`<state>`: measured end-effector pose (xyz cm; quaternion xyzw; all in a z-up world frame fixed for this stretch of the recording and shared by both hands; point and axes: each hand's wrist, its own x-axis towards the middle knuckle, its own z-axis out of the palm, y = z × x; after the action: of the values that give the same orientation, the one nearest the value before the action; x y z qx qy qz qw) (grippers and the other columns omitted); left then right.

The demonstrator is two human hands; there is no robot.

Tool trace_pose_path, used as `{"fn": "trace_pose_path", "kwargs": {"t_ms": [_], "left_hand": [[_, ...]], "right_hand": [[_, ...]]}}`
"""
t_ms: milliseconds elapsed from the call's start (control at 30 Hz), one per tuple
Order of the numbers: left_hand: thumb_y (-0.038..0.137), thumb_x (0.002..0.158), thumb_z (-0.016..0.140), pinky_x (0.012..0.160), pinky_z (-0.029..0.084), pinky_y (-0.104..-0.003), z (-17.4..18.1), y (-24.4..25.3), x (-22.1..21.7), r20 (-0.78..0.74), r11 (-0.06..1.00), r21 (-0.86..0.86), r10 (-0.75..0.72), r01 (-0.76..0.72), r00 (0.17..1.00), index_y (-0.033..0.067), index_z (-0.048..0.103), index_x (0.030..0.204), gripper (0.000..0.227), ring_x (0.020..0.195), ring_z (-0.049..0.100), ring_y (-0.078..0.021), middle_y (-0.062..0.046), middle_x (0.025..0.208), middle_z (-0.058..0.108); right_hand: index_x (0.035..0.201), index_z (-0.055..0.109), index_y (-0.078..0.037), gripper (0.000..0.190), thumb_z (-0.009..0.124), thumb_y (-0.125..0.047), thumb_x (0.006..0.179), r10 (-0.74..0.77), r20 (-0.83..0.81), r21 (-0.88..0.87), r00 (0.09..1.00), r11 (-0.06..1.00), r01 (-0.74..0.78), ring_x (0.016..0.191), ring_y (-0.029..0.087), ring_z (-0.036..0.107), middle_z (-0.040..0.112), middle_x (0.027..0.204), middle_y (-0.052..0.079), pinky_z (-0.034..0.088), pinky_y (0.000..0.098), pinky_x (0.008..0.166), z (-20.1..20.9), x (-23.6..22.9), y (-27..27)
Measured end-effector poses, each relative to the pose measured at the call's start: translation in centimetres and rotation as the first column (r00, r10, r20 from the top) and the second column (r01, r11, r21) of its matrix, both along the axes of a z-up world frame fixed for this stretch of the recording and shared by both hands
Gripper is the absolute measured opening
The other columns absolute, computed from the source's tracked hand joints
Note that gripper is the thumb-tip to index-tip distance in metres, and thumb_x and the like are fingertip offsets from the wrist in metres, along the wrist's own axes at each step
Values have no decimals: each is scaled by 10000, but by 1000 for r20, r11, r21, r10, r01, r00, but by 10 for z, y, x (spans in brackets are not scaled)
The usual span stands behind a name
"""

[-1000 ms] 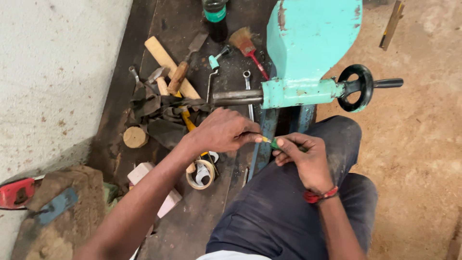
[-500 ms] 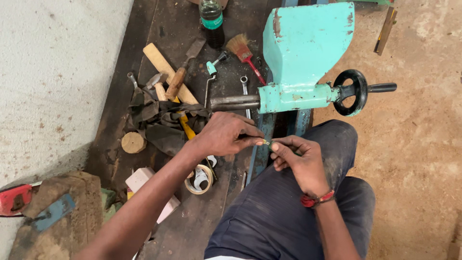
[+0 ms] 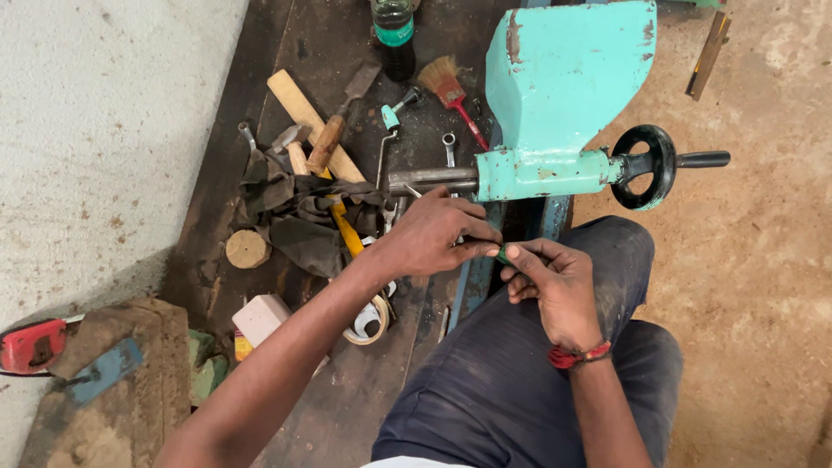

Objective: The person manipulates a metal mechanical shaft and assembly by hand, using a screwdriver to probe the internal components, marking a point with a pencil, and using a cloth to wipe various metal parts on a cluttered workbench.

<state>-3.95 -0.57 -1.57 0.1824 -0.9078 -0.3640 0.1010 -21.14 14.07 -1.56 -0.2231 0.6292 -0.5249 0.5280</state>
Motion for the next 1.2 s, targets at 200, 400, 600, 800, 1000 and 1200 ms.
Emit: {"fn": "trace_pose_path", "kwargs": {"t_ms": [200,400,600,800,1000,1200], "left_hand": [[362,898,738,861,410,-432,1,0,1,25,999,52,10,-11,1000,190,793,1022,219,889,681,-196,12,915,745],[371,893,733,871,408,-437,-3,1,0,60,998,58,19,-23,998,204,793,1038,229,880,682,-184,18,939,753],[388,904,720,914,409,-445,-2,-1,2,42,999,44,9,-11,999,208,794,1047,242,923,686,-192,15,944,755],[418,900,717,921,410,-466,4,-37,13,25,997,-37,-63,64,998,209,803,1036,264,871,700,-176,14,934,768],[339,935,757,639,531,-337,1,-81,50,14,948,295,124,-122,992,95,801,1015,260,708,678,-141,-60,851,764],[263,864,810,633,595,-273,-27,-69,46,6,526,801,469,-285,883,-12,774,975,299,679,713,-129,-100,811,765]], "right_hand": [[989,766,39,232,756,-180,916,11,-4,11,1000,1000,-11,517,109,644,715,708,90,527,234,460,0,1,-2],[995,765,39,227,752,-172,914,22,-49,22,999,1000,-21,520,116,654,723,703,100,539,244,458,0,2,-3],[1001,765,38,220,752,-164,914,8,-39,16,999,1000,-7,524,114,651,722,711,97,533,244,458,-1,2,-3],[1029,761,50,217,767,-130,908,-73,-75,-63,995,996,69,530,125,639,721,736,99,520,252,466,-6,6,0],[1051,747,49,172,744,-73,931,-110,-8,-137,994,985,108,613,140,686,747,818,138,570,253,559,-11,4,3],[1087,719,48,174,731,-49,942,-196,35,-256,980,946,199,775,186,761,751,910,152,642,307,702,-15,2,9]]}}
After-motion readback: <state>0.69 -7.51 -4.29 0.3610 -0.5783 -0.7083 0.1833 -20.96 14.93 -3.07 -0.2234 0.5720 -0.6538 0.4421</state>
